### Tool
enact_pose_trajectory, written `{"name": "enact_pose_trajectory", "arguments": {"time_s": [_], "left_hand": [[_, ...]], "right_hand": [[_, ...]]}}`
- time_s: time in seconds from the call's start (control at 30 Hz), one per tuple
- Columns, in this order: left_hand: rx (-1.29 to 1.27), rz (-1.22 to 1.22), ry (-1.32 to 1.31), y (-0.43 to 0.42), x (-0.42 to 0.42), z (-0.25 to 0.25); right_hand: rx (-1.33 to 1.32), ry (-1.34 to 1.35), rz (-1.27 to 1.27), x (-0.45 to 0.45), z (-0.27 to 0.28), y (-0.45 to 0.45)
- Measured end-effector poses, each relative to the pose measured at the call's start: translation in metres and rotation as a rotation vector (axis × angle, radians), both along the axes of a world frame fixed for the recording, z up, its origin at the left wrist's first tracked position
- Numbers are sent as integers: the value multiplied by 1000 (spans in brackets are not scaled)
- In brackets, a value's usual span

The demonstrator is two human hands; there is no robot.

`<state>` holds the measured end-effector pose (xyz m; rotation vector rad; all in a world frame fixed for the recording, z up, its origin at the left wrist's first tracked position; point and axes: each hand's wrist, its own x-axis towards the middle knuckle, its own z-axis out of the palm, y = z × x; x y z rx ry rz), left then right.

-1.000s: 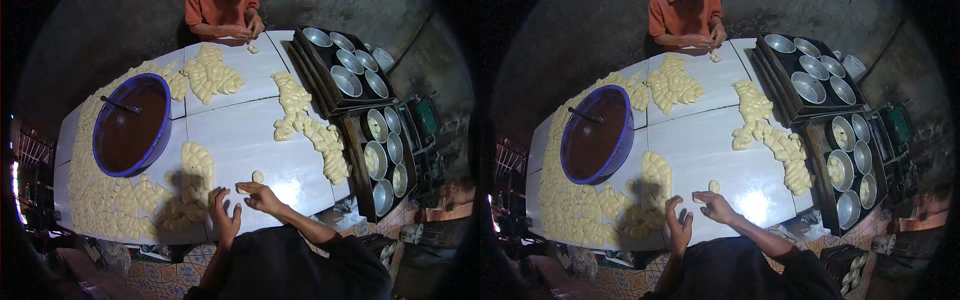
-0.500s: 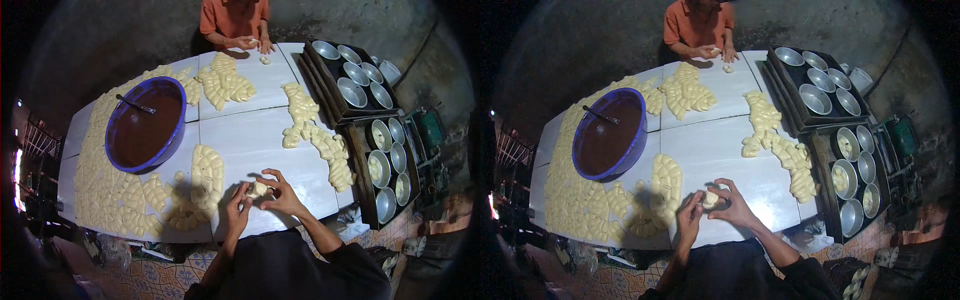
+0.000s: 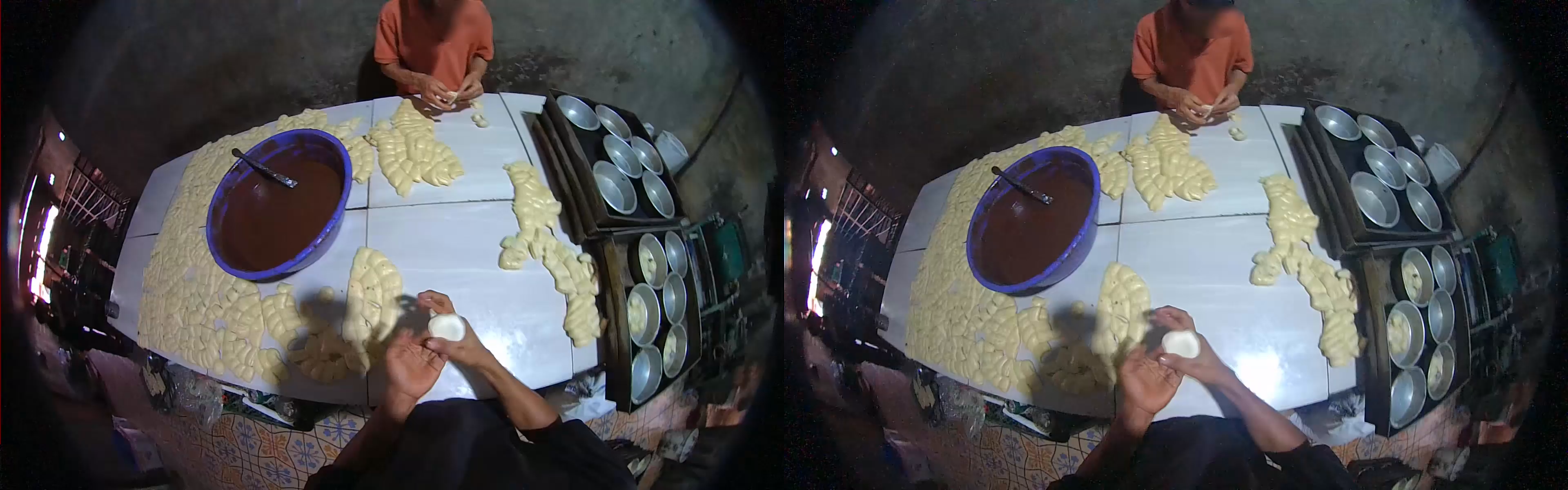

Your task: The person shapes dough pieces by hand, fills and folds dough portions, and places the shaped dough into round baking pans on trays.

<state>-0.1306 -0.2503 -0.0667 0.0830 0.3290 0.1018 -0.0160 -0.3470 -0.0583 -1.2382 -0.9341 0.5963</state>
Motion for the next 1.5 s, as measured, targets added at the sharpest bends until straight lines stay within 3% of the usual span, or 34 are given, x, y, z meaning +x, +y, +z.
{"name": "enact_pose_trajectory", "arguments": {"time_s": [0.03, 0.07, 0.1, 0.17, 0.2, 0.23, 0.3, 0.37, 0.4, 0.43, 0.5, 0.53, 0.57, 0.63, 0.7, 0.77, 0.83, 0.9, 0.97, 1.0, 1.03, 1.1, 1.17, 1.23, 1.27, 1.37, 1.43, 1.5], "left_hand": [[-41, -45, -283, 11, 8, 26], [99, -31, -463, 27, 22, 43], [237, -16, -642, 44, 36, 55], [368, 85, -270, 133, 59, 42], [845, 44, -283, 187, 73, 53], [1203, 328, 261, 216, 92, 71], [1898, 339, 784, 265, 118, 89], [2249, 289, 889, 335, 144, 6], [2011, -369, 845, 327, 140, 46], [2009, -380, 844, 319, 138, 59], [1642, -373, 918, 300, 135, 67], [1768, -205, 899, 285, 130, 76], [1766, -227, 892, 267, 124, 79], [1883, 113, 839, 226, 108, 76], [1030, 157, 463, 168, 86, 52], [611, -229, -46, 116, 72, 48], [742, 85, 402, 61, 71, 59], [748, 124, 367, 46, 55, 56], [764, 68, 365, 27, 43, 64], [1074, -16, 336, 24, 33, 56], [1075, -33, 331, 23, 25, 42], [1472, 7, 163, 15, 16, 15], [1445, -8, 154, 4, 13, 26], [1044, -35, 114, -7, 9, 36], [1082, 11, 97, -12, 7, 32], [1129, -98, 218, -17, -1, 16], [1068, -94, 229, -24, -5, -2], [1295, 93, 213, -35, -5, 10]], "right_hand": [[46, 305, 101, 5, -5, 1], [-6, 570, 198, 8, -13, 1], [29, 322, 203, 16, -24, 2], [-10, 342, 209, 22, -26, 11], [29, 401, 178, 20, -24, 18], [27, 393, 182, 20, -24, 23], [41, 479, 89, 24, -26, 28], [98, 488, 102, 27, -49, 33], [83, 555, 113, 28, -57, 35], [65, 626, 121, 29, -65, 35], [85, 599, 120, 30, -72, 32], [111, 584, 97, 30, -69, 31], [138, 563, 76, 32, -63, 31], [127, 533, 9, 34, -53, 34], [125, 925, -24, 32, -48, 40], [168, 1183, 16, 25, -49, 41], [-167, 986, -189, 22, -19, 30], [-52, 983, -263, 11, -19, 22], [-273, -151, -440, -1, 10, 7], [-322, -391, -420, -6, 16, -3], [-328, -386, -435, -8, 13, -11], [-185, -413, -301, -6, 3, -27], [-59, -233, -410, -8, 24, -34], [20, 140, -430, -14, 18, -41], [-5, -101, -420, -12, 20, -46], [-87, -190, -346, -33, 27, -52], [-195, -48, -353, -35, 7, -62], [-222, 142, -417, -43, -5, -62]]}}
